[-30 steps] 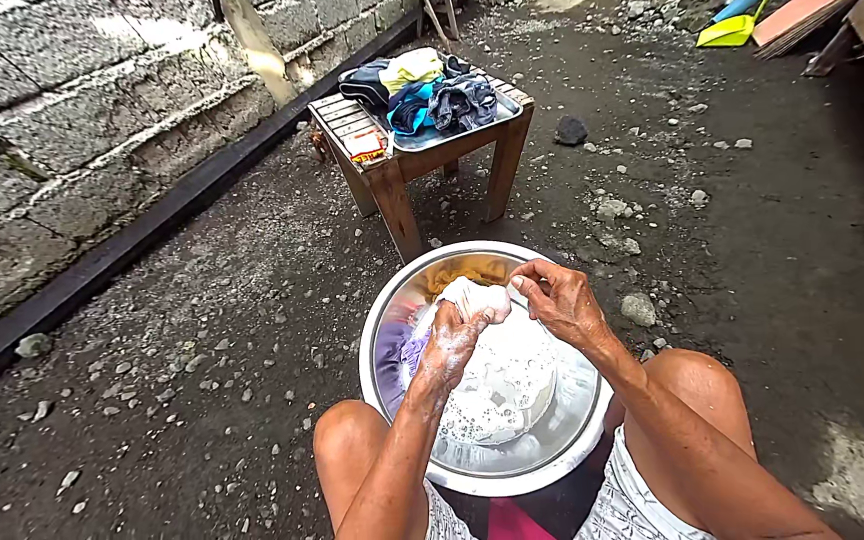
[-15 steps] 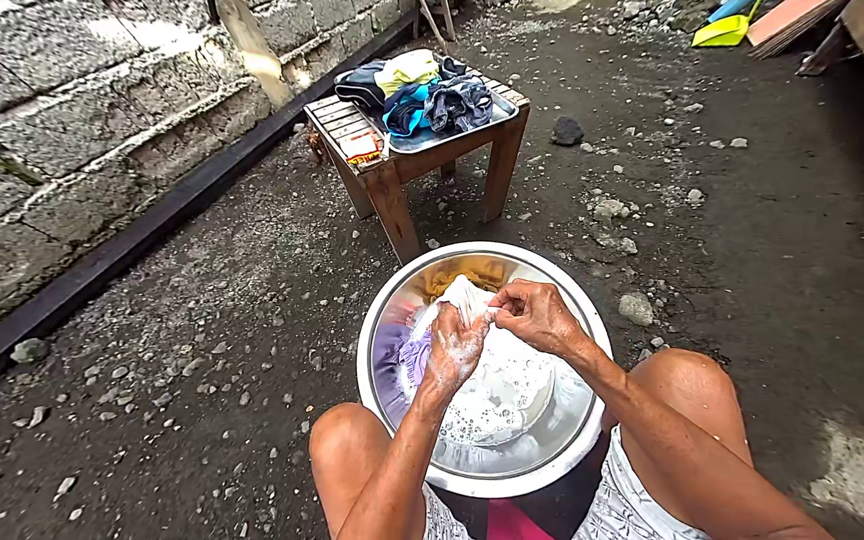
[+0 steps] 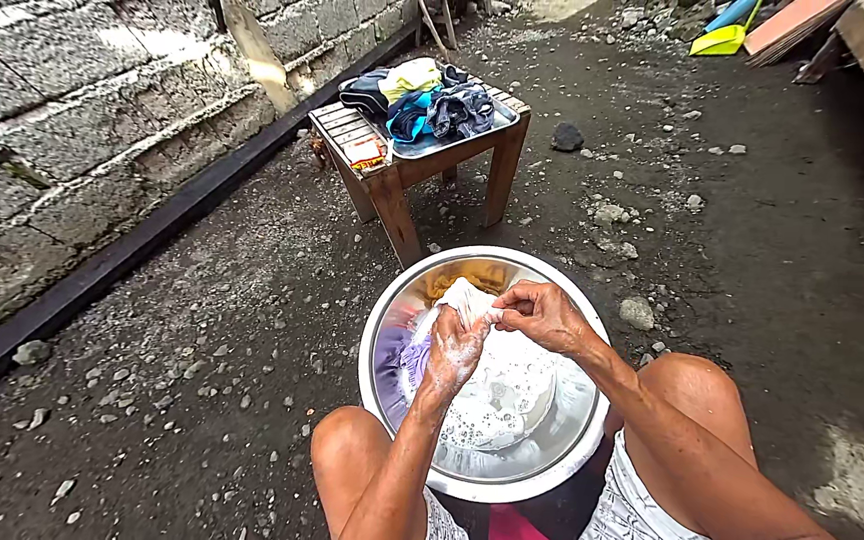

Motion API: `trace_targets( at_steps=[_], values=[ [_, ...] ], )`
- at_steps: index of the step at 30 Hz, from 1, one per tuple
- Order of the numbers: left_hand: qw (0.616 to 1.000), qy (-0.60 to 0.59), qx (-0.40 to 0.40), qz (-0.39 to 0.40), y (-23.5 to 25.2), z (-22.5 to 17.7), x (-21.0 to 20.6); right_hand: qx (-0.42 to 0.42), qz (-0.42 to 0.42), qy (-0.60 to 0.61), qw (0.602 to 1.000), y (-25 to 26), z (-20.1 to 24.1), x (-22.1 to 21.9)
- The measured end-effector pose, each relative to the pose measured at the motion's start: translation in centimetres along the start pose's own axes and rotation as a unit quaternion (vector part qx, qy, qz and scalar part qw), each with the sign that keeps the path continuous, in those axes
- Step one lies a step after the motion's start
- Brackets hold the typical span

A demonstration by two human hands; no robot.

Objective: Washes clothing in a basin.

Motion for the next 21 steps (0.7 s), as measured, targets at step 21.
trace_targets(
  at_steps=[21],
  values=[
    [0.997,0.079,-0.009,-0.015,0.0,-0.6,0.6,0.066,-0.020,-0.080,0.994,-0.4,1.3,0.3]
  ],
)
Point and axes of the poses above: each hand's wrist, its own y-axis towards the middle knuckle, its own x-axis out of the back of the hand, z = x × y, the point moved 10 cm from there along y, towards the middle knuckle, and after that the axes turned 11 degrees about y, right-handed, at the moved point
